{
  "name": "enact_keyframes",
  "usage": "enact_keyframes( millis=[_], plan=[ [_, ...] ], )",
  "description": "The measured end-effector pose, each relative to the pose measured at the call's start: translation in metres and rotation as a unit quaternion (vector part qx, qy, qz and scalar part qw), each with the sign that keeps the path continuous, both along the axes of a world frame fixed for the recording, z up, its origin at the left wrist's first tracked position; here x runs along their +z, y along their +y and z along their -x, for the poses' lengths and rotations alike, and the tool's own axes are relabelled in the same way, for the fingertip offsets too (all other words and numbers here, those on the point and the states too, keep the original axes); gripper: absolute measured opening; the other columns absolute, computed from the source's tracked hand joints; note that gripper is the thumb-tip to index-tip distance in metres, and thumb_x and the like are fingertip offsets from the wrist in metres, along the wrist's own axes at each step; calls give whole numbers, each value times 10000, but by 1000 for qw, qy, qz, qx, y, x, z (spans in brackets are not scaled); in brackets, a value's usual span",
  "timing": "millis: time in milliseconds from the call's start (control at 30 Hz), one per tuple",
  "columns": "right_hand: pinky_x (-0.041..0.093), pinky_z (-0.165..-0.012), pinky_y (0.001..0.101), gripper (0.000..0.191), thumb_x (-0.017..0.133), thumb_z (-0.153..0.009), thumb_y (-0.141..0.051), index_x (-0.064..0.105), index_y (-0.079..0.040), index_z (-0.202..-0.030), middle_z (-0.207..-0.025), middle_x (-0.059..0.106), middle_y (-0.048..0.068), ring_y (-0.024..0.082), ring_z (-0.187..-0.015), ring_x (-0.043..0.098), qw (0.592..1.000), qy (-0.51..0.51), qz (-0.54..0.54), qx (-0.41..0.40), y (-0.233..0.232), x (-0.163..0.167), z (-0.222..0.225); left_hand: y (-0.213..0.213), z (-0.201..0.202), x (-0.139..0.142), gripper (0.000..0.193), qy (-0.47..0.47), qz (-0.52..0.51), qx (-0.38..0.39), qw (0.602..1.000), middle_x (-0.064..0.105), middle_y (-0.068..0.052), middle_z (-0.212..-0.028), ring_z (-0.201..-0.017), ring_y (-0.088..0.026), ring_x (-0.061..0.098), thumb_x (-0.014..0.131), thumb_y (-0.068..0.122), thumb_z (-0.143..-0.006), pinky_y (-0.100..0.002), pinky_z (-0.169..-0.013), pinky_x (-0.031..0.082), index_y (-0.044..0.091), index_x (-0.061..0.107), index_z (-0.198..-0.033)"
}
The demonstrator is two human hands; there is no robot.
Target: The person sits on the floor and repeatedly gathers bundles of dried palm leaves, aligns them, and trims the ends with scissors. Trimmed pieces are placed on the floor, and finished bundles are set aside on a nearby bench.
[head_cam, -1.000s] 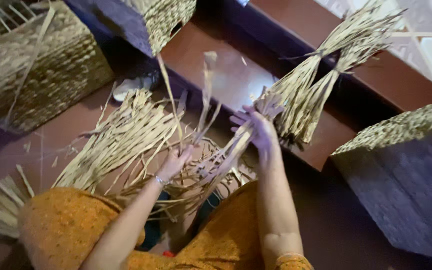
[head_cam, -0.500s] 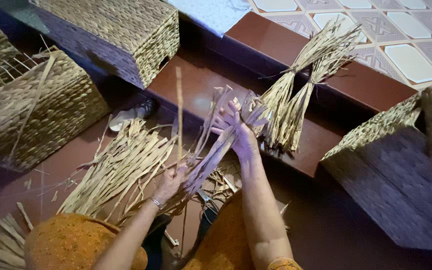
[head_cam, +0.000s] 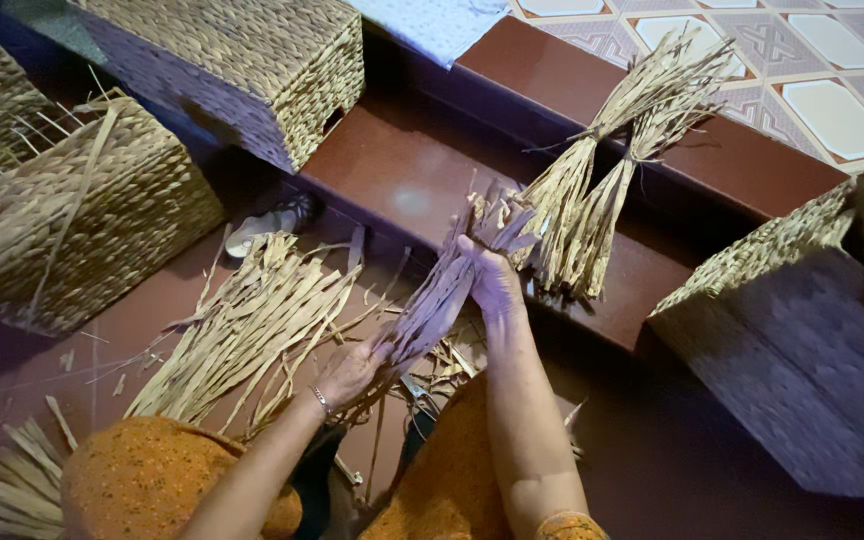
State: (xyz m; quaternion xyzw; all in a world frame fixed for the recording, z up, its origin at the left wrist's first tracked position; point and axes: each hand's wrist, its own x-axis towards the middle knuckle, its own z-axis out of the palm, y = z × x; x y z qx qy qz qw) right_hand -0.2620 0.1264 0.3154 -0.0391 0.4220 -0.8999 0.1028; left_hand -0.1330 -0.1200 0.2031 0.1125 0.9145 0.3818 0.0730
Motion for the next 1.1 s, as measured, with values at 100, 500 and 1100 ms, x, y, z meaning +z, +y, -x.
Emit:
enact_keyframes(
  millis=[100,500,1100],
  plan=[
    [559,-1036,524,324,769,-904,-186,689,12,-1148,-1084,725,154,311,-1068,691,999,15,17,27,-4,2,0,-2,1,-10,582,-19,-9,4,1000,694,-256,-830,-816,-403,700,423,484,-1024,-503,-745,528,208,393,-1536],
    [612,-892,526,451,762,-856,-277,632,-19,-1202,-959,711,124,286,-887,723,996,-10,-73,-43,-4,15,-9,0,3,13,660,-222,88,-38,970,631,-299,-1238,-1152,-419,633,358,554,-1065,-513,-1026,469,174,278,-1598],
    [321,-557,318,345,575,-1021,-172,398,-202,-726,-640,306,-54,126,-555,325,993,3,-110,40,23,16,-2,-113,29,-127,457,-222,-31,324,919,808,-130,-1165,-1044,-242,745,686,429,-894,-383,-967,589,122,800,-1213]
  ],
)
